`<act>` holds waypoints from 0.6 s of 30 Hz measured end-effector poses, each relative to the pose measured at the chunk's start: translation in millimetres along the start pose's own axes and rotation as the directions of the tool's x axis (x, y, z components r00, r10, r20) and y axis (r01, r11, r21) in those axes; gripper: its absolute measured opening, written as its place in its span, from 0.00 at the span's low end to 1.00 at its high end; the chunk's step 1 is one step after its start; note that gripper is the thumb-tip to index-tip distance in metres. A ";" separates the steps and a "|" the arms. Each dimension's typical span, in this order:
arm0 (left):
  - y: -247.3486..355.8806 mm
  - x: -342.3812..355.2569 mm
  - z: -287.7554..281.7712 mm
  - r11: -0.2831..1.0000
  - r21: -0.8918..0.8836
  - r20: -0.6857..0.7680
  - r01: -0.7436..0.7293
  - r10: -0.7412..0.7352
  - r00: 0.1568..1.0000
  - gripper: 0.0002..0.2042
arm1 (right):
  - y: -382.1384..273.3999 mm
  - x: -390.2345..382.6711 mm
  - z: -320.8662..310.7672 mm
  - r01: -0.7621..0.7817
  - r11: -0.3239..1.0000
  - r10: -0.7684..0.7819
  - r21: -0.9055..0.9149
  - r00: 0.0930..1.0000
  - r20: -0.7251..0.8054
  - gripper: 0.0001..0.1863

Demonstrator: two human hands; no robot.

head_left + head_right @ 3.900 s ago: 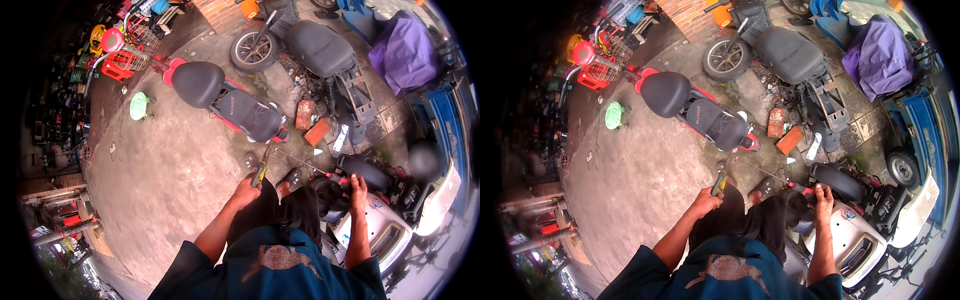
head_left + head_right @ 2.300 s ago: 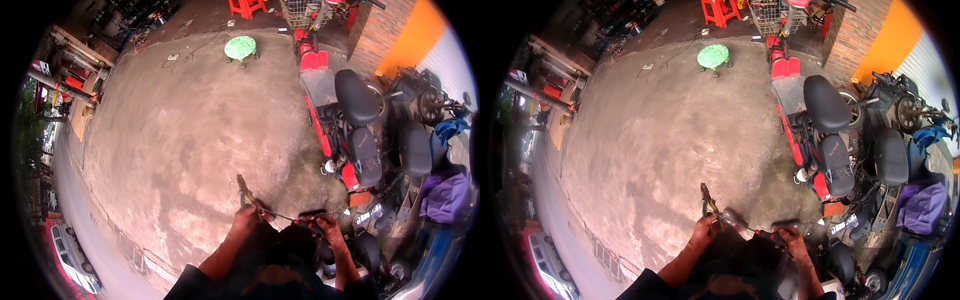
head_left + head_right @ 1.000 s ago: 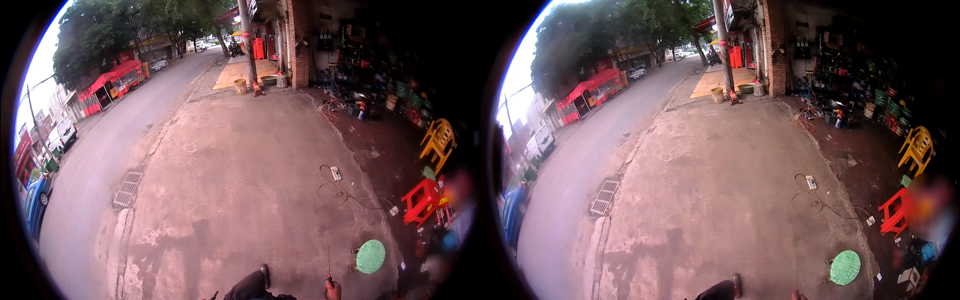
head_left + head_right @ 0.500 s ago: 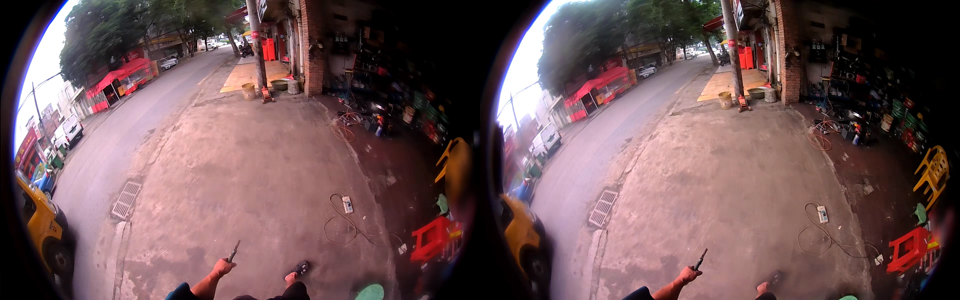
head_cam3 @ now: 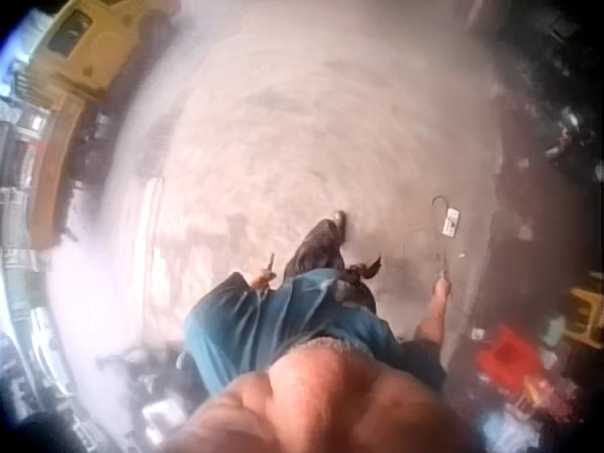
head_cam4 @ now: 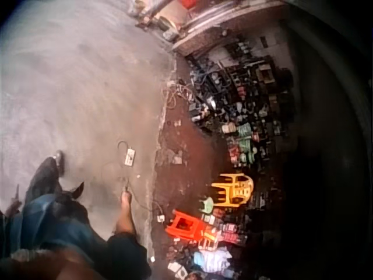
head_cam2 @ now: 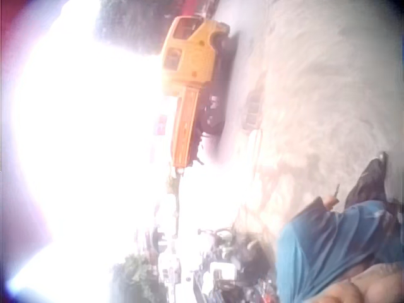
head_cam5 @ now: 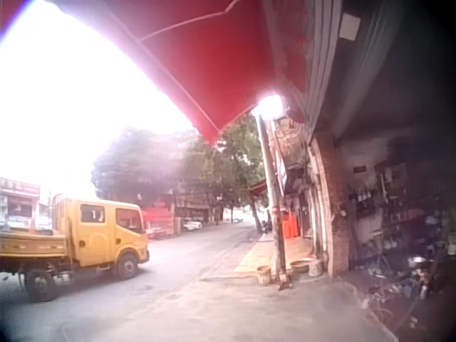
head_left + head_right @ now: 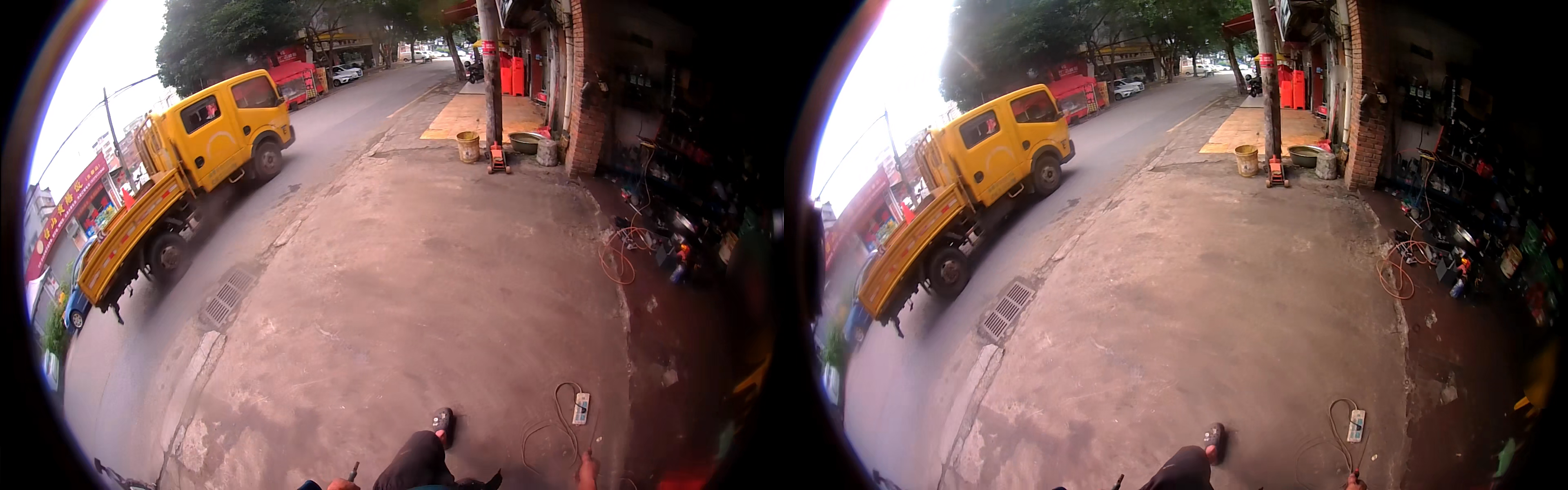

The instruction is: The person uses pliers and a screwdriver to work on the rear section of a red electric scooter. They manipulate a metal rod or cable near the seat and rear wheel area, occasionally walking around the scooter to access different angles. The task involves adjusting or fixing a mechanical component of the scooter.

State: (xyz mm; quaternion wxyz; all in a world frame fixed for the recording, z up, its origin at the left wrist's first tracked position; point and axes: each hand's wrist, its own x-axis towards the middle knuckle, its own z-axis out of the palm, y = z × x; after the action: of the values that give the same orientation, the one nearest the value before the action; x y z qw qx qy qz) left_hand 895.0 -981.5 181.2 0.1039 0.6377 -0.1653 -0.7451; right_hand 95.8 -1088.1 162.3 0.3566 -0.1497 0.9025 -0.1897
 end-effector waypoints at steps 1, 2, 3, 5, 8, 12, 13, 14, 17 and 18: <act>30.2 28.1 11.3 0.997 0.078 -0.091 0.027 -0.020 0.996 0.10 | -24.3 18.6 -2.4 0.040 0.997 -0.040 0.059 0.999 -0.002 0.24; 48.4 37.0 21.3 0.991 0.114 -0.227 0.071 -0.043 0.973 0.13 | -61.6 39.5 16.2 0.097 0.990 -0.102 0.101 0.994 0.046 0.24; 93.8 69.8 39.7 0.976 0.185 -0.313 0.114 -0.052 0.948 0.16 | -90.4 60.0 13.3 0.133 0.978 -0.140 0.161 0.990 0.036 0.24; 190.6 108.4 75.6 0.937 0.279 -0.497 0.211 -0.047 0.866 0.22 | -163.7 105.9 20.1 0.222 0.936 -0.240 0.274 0.970 0.036 0.24; 327.5 116.7 99.9 0.912 0.383 -0.458 0.149 0.048 0.888 0.22 | -233.0 69.3 52.6 0.424 0.887 -0.427 0.184 0.904 -0.026 0.26; 502.3 143.4 135.8 0.759 0.651 -0.381 0.004 0.322 0.867 0.26 | -237.1 80.6 80.0 0.227 0.932 -0.134 -0.284 0.940 0.314 0.37; 536.2 158.5 136.8 0.732 0.681 -0.370 -0.026 0.375 0.850 0.26 | -243.0 83.9 90.7 -0.074 0.925 0.221 -0.373 0.903 0.369 0.39; 568.0 175.3 137.0 0.719 0.695 -0.377 -0.028 0.397 0.837 0.25 | -240.5 86.2 88.9 -0.189 0.922 0.313 -0.337 0.876 0.365 0.36; 664.6 213.2 176.3 0.690 0.722 -0.342 -0.052 0.421 0.840 0.24 | -239.4 94.9 80.3 -0.288 0.953 0.302 -0.090 0.893 0.334 0.28; 695.9 210.1 194.4 0.705 0.708 -0.336 -0.047 0.395 0.855 0.23 | -241.4 99.0 78.5 -0.325 0.945 0.317 -0.030 0.891 0.326 0.25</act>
State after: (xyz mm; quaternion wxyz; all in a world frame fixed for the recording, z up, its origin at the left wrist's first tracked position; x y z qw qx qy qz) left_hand 629.9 -1679.1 278.1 -0.0075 0.7639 -0.4727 -0.4392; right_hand 114.0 -1359.8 159.7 0.5291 -0.0234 0.8408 -0.1122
